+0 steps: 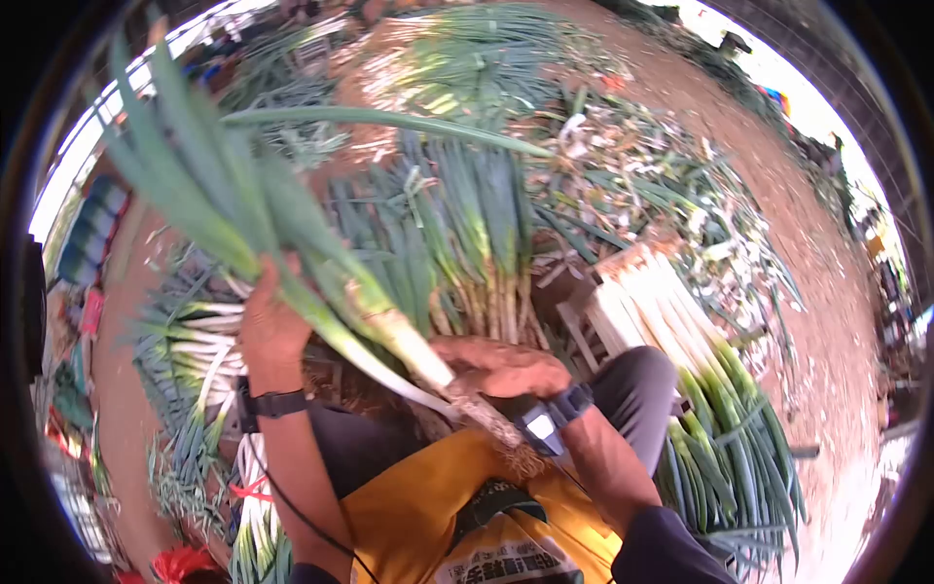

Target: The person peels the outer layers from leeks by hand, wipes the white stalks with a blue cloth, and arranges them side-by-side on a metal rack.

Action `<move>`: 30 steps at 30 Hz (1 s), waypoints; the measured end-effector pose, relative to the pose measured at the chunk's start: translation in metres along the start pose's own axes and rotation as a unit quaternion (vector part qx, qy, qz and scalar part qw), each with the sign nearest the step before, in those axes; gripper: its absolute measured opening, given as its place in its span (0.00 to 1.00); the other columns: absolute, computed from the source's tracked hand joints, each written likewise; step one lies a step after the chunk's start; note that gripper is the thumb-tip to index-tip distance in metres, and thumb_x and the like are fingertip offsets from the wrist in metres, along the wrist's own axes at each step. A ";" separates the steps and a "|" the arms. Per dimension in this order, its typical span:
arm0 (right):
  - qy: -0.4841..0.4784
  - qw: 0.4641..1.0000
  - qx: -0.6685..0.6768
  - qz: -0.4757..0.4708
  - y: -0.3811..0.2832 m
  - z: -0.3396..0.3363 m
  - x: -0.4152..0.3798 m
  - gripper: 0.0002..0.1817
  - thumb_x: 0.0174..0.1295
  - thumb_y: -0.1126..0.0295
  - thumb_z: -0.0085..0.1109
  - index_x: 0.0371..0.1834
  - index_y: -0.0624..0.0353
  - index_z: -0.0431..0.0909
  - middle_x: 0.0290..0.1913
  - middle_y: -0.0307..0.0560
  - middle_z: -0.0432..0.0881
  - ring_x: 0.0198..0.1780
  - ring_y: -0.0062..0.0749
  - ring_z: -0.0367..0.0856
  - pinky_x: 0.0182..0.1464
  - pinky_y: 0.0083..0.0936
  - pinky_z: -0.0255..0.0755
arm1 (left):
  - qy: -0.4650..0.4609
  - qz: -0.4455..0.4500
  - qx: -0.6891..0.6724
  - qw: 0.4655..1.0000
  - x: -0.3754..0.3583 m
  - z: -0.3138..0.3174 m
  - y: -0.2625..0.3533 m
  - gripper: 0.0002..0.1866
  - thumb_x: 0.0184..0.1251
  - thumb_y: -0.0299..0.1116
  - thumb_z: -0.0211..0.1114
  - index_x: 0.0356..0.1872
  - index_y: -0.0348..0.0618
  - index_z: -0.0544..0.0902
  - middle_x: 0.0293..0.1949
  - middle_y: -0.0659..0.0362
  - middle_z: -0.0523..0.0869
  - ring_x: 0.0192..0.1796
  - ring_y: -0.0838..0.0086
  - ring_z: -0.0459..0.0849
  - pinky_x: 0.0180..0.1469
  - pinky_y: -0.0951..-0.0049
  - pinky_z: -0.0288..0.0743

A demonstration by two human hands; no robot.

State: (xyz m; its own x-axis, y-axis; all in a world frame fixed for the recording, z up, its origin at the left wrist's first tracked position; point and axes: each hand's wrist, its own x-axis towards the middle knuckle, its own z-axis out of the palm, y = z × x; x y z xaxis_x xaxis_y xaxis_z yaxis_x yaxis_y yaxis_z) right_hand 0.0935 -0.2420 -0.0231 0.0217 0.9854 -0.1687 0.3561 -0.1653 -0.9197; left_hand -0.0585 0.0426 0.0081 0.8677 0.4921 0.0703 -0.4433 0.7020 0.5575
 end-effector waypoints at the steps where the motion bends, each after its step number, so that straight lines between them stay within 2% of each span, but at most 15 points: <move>1: -0.016 0.999 0.020 -0.025 0.005 -0.001 0.002 0.38 0.63 0.63 0.60 0.76 0.63 0.61 0.75 0.59 0.65 0.77 0.47 0.60 0.78 0.40 0.52 | -0.032 0.017 -0.008 0.999 -0.004 0.014 0.000 0.21 0.68 0.34 0.71 0.58 0.41 0.77 0.53 0.58 0.81 0.65 0.60 0.76 0.69 0.47 0.68; 2: -0.012 0.999 -0.016 0.032 -0.013 -0.007 -0.006 0.39 0.62 0.61 0.61 0.76 0.62 0.61 0.75 0.60 0.64 0.76 0.47 0.61 0.77 0.40 0.53 | -0.011 0.028 -0.006 1.000 -0.005 0.014 0.000 0.22 0.69 0.34 0.70 0.61 0.41 0.76 0.54 0.58 0.81 0.65 0.62 0.76 0.69 0.49 0.68; 3: 0.047 0.996 -0.074 -0.011 0.011 -0.001 0.005 0.38 0.61 0.62 0.63 0.74 0.62 0.63 0.69 0.60 0.72 0.71 0.47 0.68 0.73 0.39 0.60 | 0.011 0.043 0.007 0.999 -0.005 0.013 0.001 0.23 0.69 0.33 0.70 0.63 0.42 0.75 0.56 0.58 0.81 0.65 0.63 0.76 0.70 0.50 0.68; 5: 0.086 0.995 0.050 0.022 -0.031 -0.007 0.015 0.37 0.60 0.64 0.68 0.72 0.63 0.65 0.59 0.58 0.79 0.63 0.46 0.76 0.67 0.37 0.68 | 0.018 0.061 0.035 0.997 -0.003 0.016 -0.003 0.24 0.71 0.33 0.68 0.64 0.41 0.73 0.58 0.55 0.80 0.65 0.59 0.76 0.72 0.48 0.65; 7: 0.221 0.974 0.011 -0.056 -0.031 0.000 0.036 0.36 0.59 0.66 0.71 0.69 0.64 0.67 0.50 0.52 0.82 0.54 0.43 0.81 0.61 0.36 0.73 | 0.027 0.070 0.052 0.996 -0.004 0.016 -0.002 0.24 0.72 0.33 0.67 0.65 0.41 0.72 0.59 0.55 0.80 0.64 0.58 0.76 0.72 0.48 0.64; 8: 0.275 0.956 0.047 -0.089 -0.033 0.005 0.051 0.33 0.58 0.67 0.73 0.66 0.65 0.71 0.47 0.51 0.83 0.51 0.40 0.81 0.59 0.34 0.73 | 0.030 0.068 0.055 0.996 -0.002 0.016 -0.005 0.23 0.72 0.33 0.67 0.64 0.41 0.73 0.59 0.55 0.80 0.64 0.59 0.77 0.72 0.50 0.65; 11: 0.325 0.942 0.016 -0.085 -0.073 0.003 0.078 0.28 0.58 0.70 0.72 0.61 0.66 0.74 0.45 0.50 0.83 0.49 0.37 0.81 0.57 0.32 0.74 | 0.042 0.088 0.058 0.993 -0.003 0.021 -0.014 0.21 0.71 0.30 0.67 0.63 0.42 0.75 0.56 0.58 0.82 0.61 0.64 0.79 0.68 0.57 0.69; 12: 0.334 0.931 0.075 -0.125 -0.077 0.004 0.089 0.23 0.57 0.73 0.71 0.55 0.67 0.77 0.43 0.50 0.83 0.47 0.35 0.82 0.54 0.31 0.75 | 0.039 0.076 0.042 0.995 -0.002 0.025 -0.015 0.22 0.70 0.27 0.68 0.63 0.42 0.76 0.55 0.58 0.83 0.59 0.65 0.81 0.66 0.58 0.71; 13: 0.367 0.921 0.011 -0.130 -0.075 0.005 0.096 0.19 0.56 0.75 0.70 0.50 0.67 0.79 0.39 0.48 0.83 0.42 0.33 0.81 0.50 0.30 0.75 | 0.035 0.063 0.024 0.997 -0.002 0.029 -0.017 0.22 0.68 0.25 0.69 0.62 0.41 0.76 0.55 0.59 0.84 0.57 0.67 0.82 0.63 0.60 0.74; 15: 0.387 0.914 -0.008 -0.124 -0.067 0.005 0.104 0.15 0.55 0.77 0.69 0.46 0.66 0.80 0.35 0.45 0.82 0.38 0.31 0.79 0.46 0.29 0.74 | 0.061 0.095 0.068 0.991 -0.002 0.036 -0.021 0.19 0.71 0.28 0.67 0.61 0.42 0.77 0.54 0.60 0.84 0.57 0.68 0.82 0.64 0.60 0.73; 21: 0.453 0.878 0.081 -0.130 -0.063 0.026 0.109 0.11 0.57 0.78 0.66 0.42 0.66 0.78 0.32 0.44 0.80 0.36 0.27 0.76 0.43 0.27 0.72 | 0.122 0.104 0.066 0.985 0.003 0.031 -0.026 0.20 0.70 0.30 0.69 0.61 0.42 0.77 0.55 0.61 0.84 0.57 0.68 0.83 0.62 0.62 0.75; 22: 0.446 0.881 0.067 -0.141 -0.066 0.026 0.106 0.08 0.62 0.79 0.61 0.43 0.65 0.78 0.33 0.42 0.79 0.36 0.24 0.75 0.44 0.26 0.72 | 0.117 0.110 0.064 0.985 0.004 0.031 -0.025 0.21 0.70 0.30 0.69 0.62 0.42 0.76 0.56 0.60 0.84 0.58 0.68 0.82 0.63 0.63 0.75; 26: 0.445 0.864 0.160 -0.173 -0.069 0.041 0.100 0.08 0.74 0.75 0.52 0.52 0.64 0.74 0.41 0.39 0.79 0.40 0.22 0.74 0.46 0.23 0.71 | 0.122 0.126 0.069 0.982 0.000 0.038 -0.016 0.22 0.70 0.30 0.69 0.64 0.41 0.76 0.57 0.59 0.83 0.59 0.68 0.81 0.63 0.63 0.74; 29: 0.450 0.859 0.177 -0.167 -0.077 0.050 0.085 0.09 0.76 0.73 0.49 0.54 0.63 0.73 0.42 0.39 0.78 0.42 0.21 0.73 0.47 0.22 0.70 | 0.139 0.122 0.077 0.980 -0.003 0.034 -0.006 0.22 0.71 0.30 0.68 0.63 0.42 0.77 0.57 0.59 0.83 0.59 0.68 0.81 0.63 0.62 0.75; 30: 0.473 0.849 0.170 -0.163 -0.074 0.055 0.083 0.09 0.77 0.69 0.48 0.52 0.62 0.74 0.38 0.37 0.77 0.37 0.21 0.72 0.43 0.22 0.71 | 0.147 0.123 0.073 0.979 -0.003 0.031 -0.004 0.21 0.71 0.30 0.68 0.63 0.42 0.77 0.57 0.59 0.83 0.58 0.68 0.81 0.62 0.62 0.75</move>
State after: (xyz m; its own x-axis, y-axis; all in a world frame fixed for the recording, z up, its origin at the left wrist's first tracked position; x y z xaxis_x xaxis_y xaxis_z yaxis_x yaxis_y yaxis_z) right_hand 0.0174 -0.1502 0.0116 0.7718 0.5452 0.3273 0.2009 0.2794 -0.9389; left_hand -0.0526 0.0222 0.0308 0.6280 0.7781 -0.0119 -0.5748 0.4741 0.6670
